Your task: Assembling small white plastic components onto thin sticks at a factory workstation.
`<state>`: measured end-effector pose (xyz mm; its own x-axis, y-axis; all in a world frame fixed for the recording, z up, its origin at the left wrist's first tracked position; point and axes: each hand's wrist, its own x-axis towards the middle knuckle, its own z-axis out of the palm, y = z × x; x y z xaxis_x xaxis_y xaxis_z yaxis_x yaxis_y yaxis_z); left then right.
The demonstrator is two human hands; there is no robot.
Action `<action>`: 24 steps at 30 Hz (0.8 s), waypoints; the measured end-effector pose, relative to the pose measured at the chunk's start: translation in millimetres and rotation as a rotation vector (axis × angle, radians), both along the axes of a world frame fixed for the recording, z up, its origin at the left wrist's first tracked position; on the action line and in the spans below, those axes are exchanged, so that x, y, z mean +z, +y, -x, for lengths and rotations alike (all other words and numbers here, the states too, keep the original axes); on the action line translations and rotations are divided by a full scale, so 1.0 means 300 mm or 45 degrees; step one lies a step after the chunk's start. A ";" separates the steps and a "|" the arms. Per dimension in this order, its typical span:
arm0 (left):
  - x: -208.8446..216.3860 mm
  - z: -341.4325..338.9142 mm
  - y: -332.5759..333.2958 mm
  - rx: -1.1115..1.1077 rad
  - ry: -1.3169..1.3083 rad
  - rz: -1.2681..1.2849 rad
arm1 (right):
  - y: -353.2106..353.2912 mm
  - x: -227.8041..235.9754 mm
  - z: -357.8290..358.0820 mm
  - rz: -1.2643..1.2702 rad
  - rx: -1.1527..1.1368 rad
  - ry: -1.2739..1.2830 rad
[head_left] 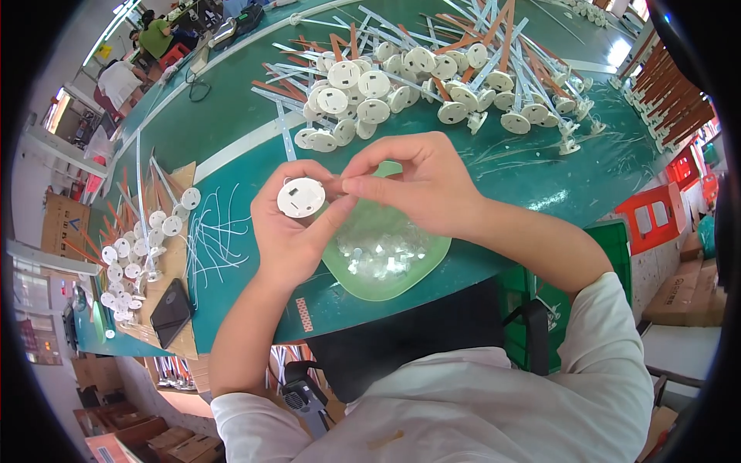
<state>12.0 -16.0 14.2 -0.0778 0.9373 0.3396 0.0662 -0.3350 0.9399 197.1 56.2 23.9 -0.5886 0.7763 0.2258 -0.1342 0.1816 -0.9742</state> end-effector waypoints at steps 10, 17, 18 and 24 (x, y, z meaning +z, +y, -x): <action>0.014 0.022 0.004 0.119 0.002 -0.078 | -0.010 0.027 -0.019 -0.257 -0.073 -0.203; 0.024 0.013 -0.003 0.167 0.140 -0.081 | -0.007 0.013 -0.018 -0.553 -0.130 -0.194; 0.023 0.012 -0.002 0.157 0.172 -0.076 | -0.005 0.014 -0.020 -0.553 -0.130 -0.194; 0.019 0.014 0.002 0.137 0.281 -0.071 | 0.012 0.012 -0.026 -0.664 -0.083 -0.300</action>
<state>7.8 -15.4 20.0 -0.0940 0.9071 0.4102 0.3059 -0.3657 0.8790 204.7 59.7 27.5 -0.6243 0.6338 0.4566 0.1034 0.6464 -0.7559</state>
